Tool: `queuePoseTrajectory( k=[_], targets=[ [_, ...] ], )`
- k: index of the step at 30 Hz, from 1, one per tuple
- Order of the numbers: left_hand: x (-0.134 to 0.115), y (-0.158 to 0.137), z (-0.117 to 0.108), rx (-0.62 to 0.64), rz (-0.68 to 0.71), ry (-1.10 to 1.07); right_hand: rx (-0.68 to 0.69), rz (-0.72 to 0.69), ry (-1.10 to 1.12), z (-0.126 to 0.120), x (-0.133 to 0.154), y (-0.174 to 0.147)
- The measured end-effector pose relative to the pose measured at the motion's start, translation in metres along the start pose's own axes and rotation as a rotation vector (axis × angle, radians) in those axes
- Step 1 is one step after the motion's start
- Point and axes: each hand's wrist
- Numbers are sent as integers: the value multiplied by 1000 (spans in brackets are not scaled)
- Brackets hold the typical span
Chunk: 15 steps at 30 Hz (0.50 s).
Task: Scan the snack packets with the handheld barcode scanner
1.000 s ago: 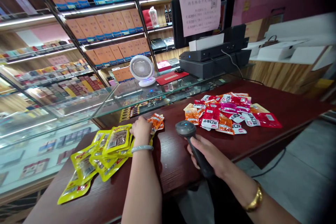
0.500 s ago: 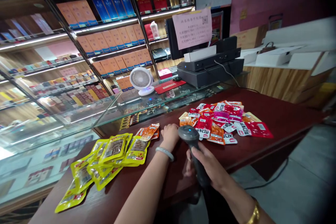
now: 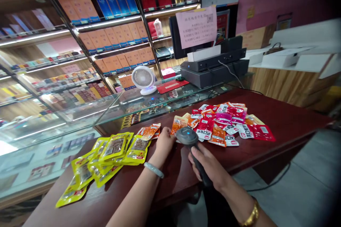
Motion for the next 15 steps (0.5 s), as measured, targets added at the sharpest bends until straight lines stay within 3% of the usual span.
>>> queuePoseTrajectory(
  k=[5,15],
  targets=[
    [28,-21,-13,-55,-16,-5,31,22,30,11,-1,8],
    [38,-42,-37,-106,-31,93,70,48,28,35,0,34]
  ],
)
Point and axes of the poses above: each hand's wrist, its own y-axis towards the middle knuckle, its own z-axis out of the palm, x = y × z, and after that the axes turned 2 degrees about x, right-handed
